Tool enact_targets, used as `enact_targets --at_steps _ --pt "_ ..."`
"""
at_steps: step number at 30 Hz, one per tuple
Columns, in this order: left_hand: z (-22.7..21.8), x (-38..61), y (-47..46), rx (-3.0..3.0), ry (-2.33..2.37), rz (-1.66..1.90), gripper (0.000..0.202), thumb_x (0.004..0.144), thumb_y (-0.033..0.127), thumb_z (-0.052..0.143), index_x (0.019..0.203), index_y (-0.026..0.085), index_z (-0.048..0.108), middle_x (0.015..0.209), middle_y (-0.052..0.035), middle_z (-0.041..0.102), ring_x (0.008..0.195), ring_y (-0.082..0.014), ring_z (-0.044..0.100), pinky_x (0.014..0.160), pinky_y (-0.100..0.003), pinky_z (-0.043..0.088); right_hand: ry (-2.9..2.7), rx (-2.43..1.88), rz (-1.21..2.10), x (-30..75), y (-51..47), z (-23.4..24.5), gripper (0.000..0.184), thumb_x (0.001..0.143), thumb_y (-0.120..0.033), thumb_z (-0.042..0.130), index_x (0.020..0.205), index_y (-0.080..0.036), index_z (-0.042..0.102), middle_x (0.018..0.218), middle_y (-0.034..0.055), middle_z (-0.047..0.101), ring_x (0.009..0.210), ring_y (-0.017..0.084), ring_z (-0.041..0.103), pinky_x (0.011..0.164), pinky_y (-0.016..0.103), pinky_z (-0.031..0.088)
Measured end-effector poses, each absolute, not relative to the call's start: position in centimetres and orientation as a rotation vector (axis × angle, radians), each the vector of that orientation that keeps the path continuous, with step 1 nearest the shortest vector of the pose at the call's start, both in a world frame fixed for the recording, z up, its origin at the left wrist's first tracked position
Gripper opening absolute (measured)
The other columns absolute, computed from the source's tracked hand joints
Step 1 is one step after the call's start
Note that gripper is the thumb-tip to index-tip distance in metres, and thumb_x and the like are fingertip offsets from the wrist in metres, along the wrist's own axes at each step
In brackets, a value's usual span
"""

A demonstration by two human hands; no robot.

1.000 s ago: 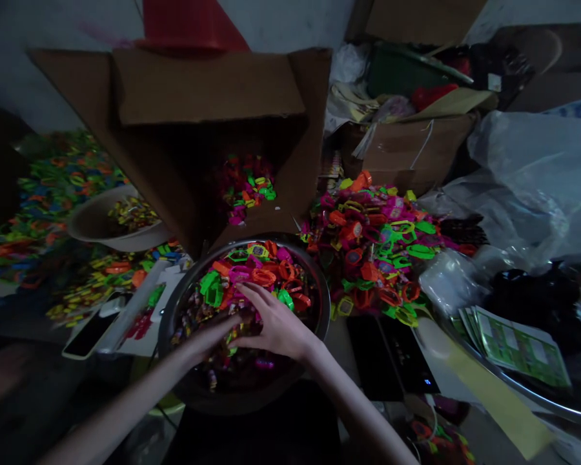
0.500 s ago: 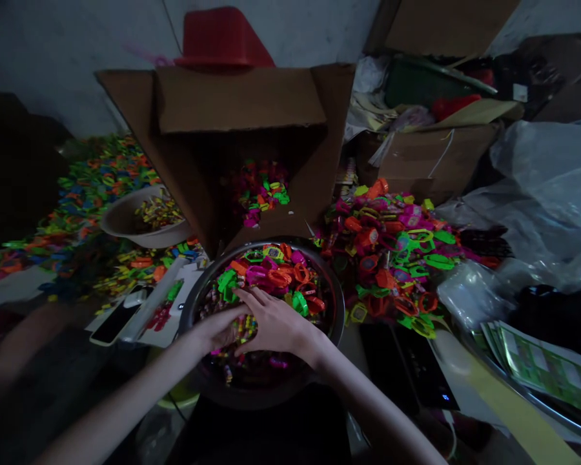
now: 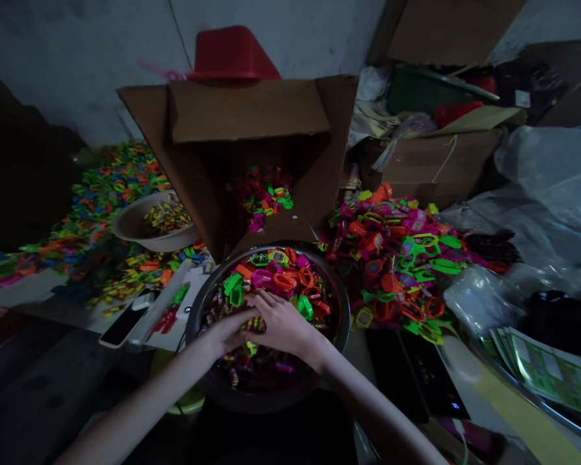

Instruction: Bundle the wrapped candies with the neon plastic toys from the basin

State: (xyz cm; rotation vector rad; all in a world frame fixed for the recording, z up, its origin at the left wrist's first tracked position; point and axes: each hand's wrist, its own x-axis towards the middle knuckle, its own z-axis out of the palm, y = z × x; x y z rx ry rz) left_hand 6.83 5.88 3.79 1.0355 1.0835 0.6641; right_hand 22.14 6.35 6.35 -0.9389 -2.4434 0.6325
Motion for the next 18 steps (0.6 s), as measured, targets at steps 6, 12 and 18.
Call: enact_targets --at_steps 6,12,18 --pt "4.5 6.1 5.1 1.427 1.194 0.552 0.038 0.071 0.014 0.062 0.108 0.018 0.064 0.107 -0.0068 0.068 0.101 -0.0246 0.060 0.092 -0.035 0.044 -2.180 -0.955 0.752 26.0 7.3 5.0 0.075 0.084 -0.048 0.058 0.145 -0.024 0.022 0.147 0.0102 0.033 0.135 0.024 0.032 0.109 0.044 0.033" --pt "3.1 6.4 3.9 2.231 1.174 -0.066 0.050 0.074 -0.006 0.043 0.114 0.020 0.058 0.124 -0.0077 0.062 0.117 -0.0201 0.053 0.103 -0.032 0.034 -1.827 -1.074 0.539 28.9 7.5 1.7 0.031 0.093 -0.032 0.046 0.123 -0.022 0.048 0.121 0.0112 0.054 0.116 0.022 0.053 0.097 0.041 0.047" --pt "2.7 8.0 4.5 2.377 1.106 -0.248 0.032 0.081 0.000 0.045 0.103 0.014 0.063 0.110 -0.0126 0.068 0.105 -0.0234 0.060 0.099 -0.035 0.038 -1.997 -1.064 0.450 28.5 6.9 1.1 0.030 0.093 -0.029 0.047 0.121 -0.018 0.047 0.121 0.0125 0.052 0.115 0.022 0.052 0.097 0.039 0.047"
